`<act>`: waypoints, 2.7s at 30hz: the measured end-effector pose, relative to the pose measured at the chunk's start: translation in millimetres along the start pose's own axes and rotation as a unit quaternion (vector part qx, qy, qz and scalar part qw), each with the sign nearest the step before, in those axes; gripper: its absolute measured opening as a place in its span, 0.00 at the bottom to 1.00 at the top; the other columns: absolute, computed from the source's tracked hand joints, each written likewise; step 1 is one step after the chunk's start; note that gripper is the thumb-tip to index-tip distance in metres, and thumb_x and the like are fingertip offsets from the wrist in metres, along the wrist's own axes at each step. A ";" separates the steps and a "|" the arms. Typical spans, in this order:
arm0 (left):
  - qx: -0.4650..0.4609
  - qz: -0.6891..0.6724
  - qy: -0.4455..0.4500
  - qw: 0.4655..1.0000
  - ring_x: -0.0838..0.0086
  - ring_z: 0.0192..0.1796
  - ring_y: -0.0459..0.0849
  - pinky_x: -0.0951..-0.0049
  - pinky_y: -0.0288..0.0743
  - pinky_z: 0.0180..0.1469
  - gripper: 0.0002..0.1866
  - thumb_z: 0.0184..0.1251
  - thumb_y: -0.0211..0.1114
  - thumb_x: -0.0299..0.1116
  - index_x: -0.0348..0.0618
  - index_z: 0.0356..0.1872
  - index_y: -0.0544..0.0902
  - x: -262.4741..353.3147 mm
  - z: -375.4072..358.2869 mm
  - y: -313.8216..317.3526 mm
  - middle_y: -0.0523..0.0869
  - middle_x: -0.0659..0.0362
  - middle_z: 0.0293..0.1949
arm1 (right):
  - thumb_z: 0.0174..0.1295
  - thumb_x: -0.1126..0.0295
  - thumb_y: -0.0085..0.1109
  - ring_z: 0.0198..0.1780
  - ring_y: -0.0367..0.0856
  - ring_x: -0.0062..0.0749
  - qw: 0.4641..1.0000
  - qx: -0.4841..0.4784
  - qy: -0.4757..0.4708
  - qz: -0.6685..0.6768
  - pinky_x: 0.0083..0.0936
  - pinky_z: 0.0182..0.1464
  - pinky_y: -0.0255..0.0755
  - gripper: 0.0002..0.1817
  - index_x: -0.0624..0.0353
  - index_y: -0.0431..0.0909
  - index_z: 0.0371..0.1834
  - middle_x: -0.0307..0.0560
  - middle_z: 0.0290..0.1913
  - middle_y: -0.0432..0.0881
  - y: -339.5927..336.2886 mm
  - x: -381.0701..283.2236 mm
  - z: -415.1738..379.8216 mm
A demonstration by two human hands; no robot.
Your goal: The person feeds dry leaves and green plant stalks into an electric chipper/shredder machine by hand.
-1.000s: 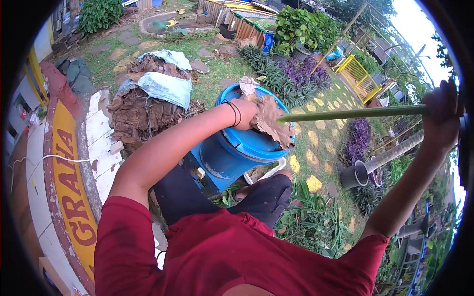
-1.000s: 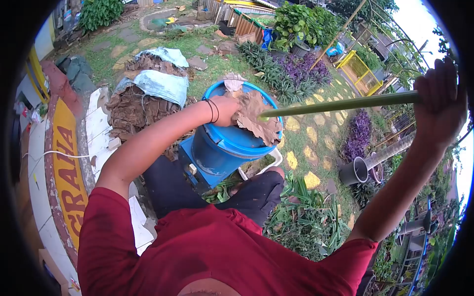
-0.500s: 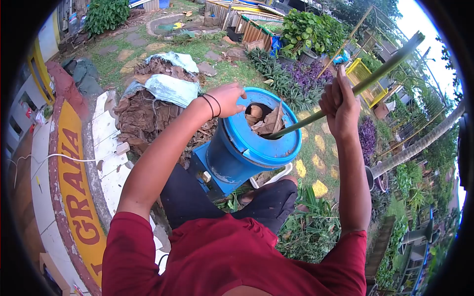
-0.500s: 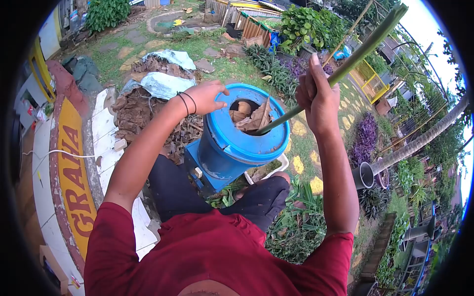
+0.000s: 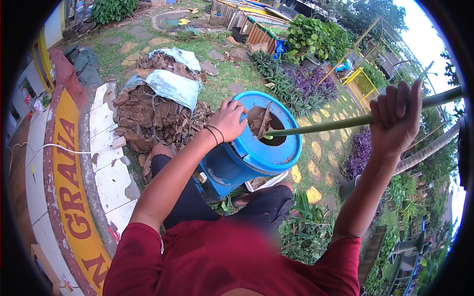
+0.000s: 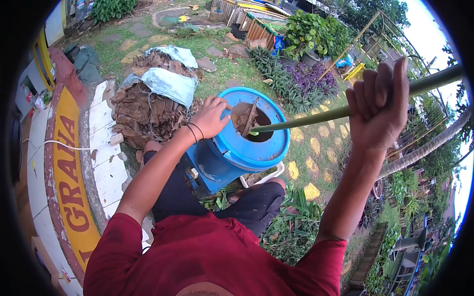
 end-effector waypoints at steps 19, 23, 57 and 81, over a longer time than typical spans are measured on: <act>0.056 -0.108 0.030 0.992 0.45 0.76 0.59 0.47 0.57 0.75 0.09 0.69 0.57 0.33 0.46 0.46 0.81 -3.3 -14.2 -5.6 0.77 0.54 0.63 | 0.81 0.52 0.41 0.12 0.40 0.14 1.000 0.018 -0.008 0.000 0.19 0.14 0.39 0.28 0.48 0.59 0.18 0.29 0.13 0.51 -6.9 29.8 -12.5; 0.070 -0.129 0.041 0.988 0.45 0.75 0.59 0.47 0.56 0.76 0.08 0.68 0.57 0.31 0.44 0.45 0.81 -5.1 -15.8 -3.4 0.77 0.53 0.62 | 0.81 0.53 0.41 0.12 0.40 0.15 0.999 0.033 -0.029 0.000 0.19 0.14 0.39 0.28 0.48 0.60 0.18 0.29 0.13 0.51 -7.6 27.0 -10.6; -0.408 -0.158 -0.116 0.892 0.62 0.53 0.86 0.62 0.79 0.55 0.15 0.72 0.58 0.47 0.51 0.49 0.84 -9.4 -277.2 195.6 0.87 0.56 0.50 | 0.79 0.57 0.42 0.12 0.43 0.13 0.963 0.031 -0.253 -0.085 0.18 0.18 0.41 0.24 0.45 0.61 0.18 0.29 0.13 0.53 -125.7 -123.5 -99.3; -0.385 -0.063 -0.105 0.915 0.59 0.52 0.86 0.57 0.79 0.55 0.15 0.71 0.55 0.46 0.50 0.45 0.83 -24.3 -274.8 190.3 0.86 0.56 0.49 | 0.78 0.47 0.46 0.12 0.44 0.15 0.996 0.066 0.049 0.046 0.20 0.16 0.40 0.31 0.46 0.55 0.14 0.28 0.12 0.50 -44.4 100.4 29.0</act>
Point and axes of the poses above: each hand's wrist, its own z-axis towards the middle knuckle, its own y-axis out of the palm, x = y × z, the point moved 4 cm from there along z, towards the middle knuckle
